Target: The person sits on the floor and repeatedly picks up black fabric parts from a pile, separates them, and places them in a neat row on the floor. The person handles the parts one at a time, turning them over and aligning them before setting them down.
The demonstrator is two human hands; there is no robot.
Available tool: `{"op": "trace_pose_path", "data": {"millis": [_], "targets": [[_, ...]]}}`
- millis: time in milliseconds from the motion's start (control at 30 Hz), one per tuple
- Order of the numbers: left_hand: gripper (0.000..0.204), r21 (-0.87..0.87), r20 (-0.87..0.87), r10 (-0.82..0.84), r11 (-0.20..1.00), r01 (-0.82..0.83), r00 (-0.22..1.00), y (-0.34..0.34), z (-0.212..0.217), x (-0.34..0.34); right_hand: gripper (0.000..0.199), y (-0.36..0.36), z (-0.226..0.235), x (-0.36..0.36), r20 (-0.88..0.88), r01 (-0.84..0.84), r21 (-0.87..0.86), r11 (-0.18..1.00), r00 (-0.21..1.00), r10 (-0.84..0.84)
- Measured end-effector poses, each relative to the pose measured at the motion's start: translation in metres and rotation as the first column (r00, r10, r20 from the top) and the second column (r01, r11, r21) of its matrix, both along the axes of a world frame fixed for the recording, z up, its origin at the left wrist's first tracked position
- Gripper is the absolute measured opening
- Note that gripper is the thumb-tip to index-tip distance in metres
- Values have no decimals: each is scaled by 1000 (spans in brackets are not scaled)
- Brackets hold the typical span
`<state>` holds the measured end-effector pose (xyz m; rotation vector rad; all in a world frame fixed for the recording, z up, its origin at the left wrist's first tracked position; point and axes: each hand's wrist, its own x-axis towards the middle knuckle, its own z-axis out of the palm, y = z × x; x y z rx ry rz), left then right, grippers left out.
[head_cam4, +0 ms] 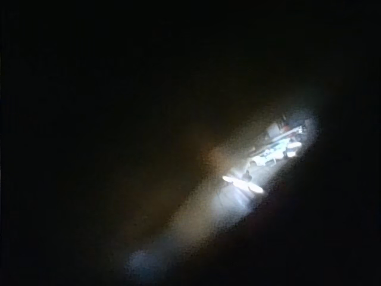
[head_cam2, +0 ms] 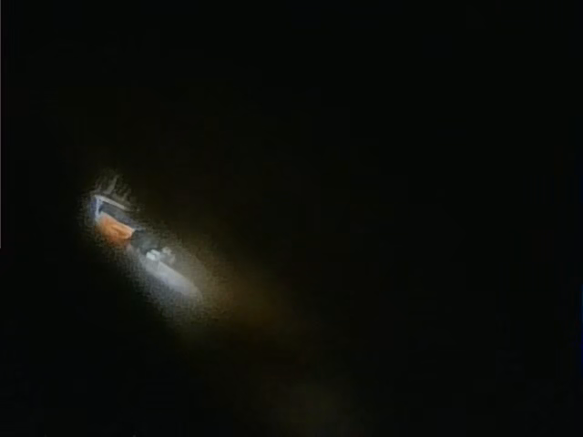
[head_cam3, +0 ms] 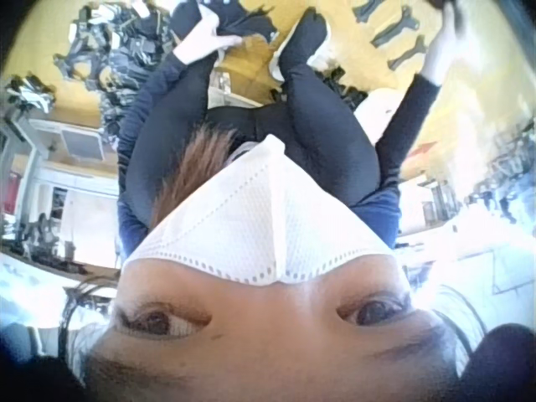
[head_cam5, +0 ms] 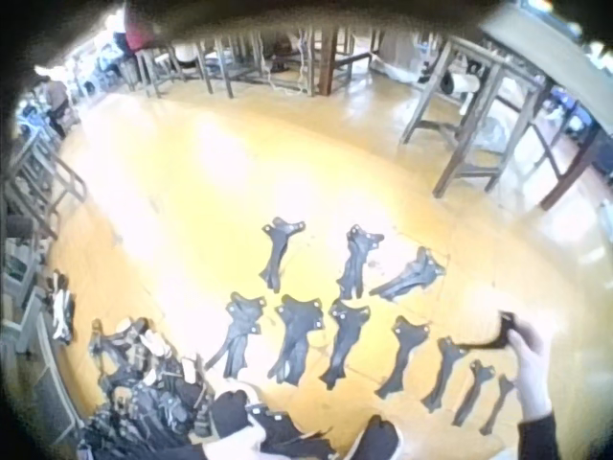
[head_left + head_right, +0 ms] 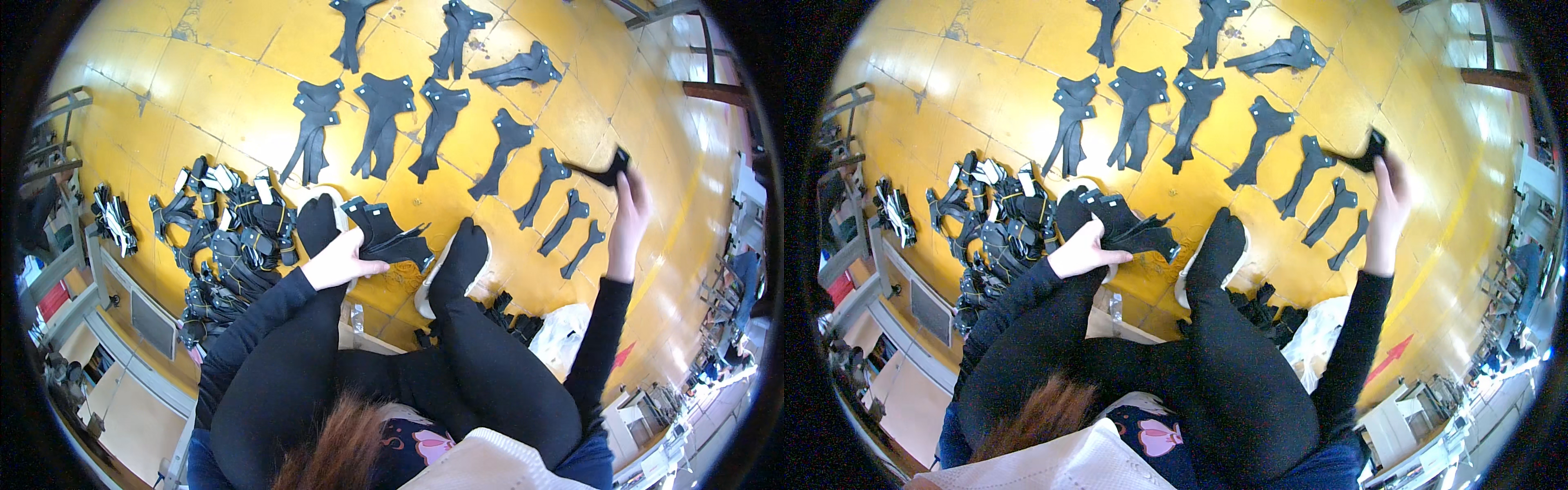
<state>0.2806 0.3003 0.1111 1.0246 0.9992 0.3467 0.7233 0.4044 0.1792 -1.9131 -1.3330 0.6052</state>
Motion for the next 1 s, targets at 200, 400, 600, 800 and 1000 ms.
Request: {"op": "trace_pose_path", "data": {"millis": [200,400,600,800,1000], "targets": [[44,3,-191,-70,997,72,979,2,0,0,29,-125,-61,31,-737,512,-67,856,553,-388],[42,-137,-210,-11,990,-19,978,-3,5,-3,38,-166,-98,-1,-767,486,-220,846,450,-458],[35,-145,-239,-20,989,-15,971,-4,10,-3,36,-143,-109,15,-548,444,-341,829,622,-559],[33,-161,-210,8,986,-43,978,-1,12,0,21,-129,-120,6,-583,275,-493,825,599,-548],[33,-172,-216,-3,985,-34,976,0,12,1,28,-144,-136,0,-494,262,-435,862,731,-471]]}}
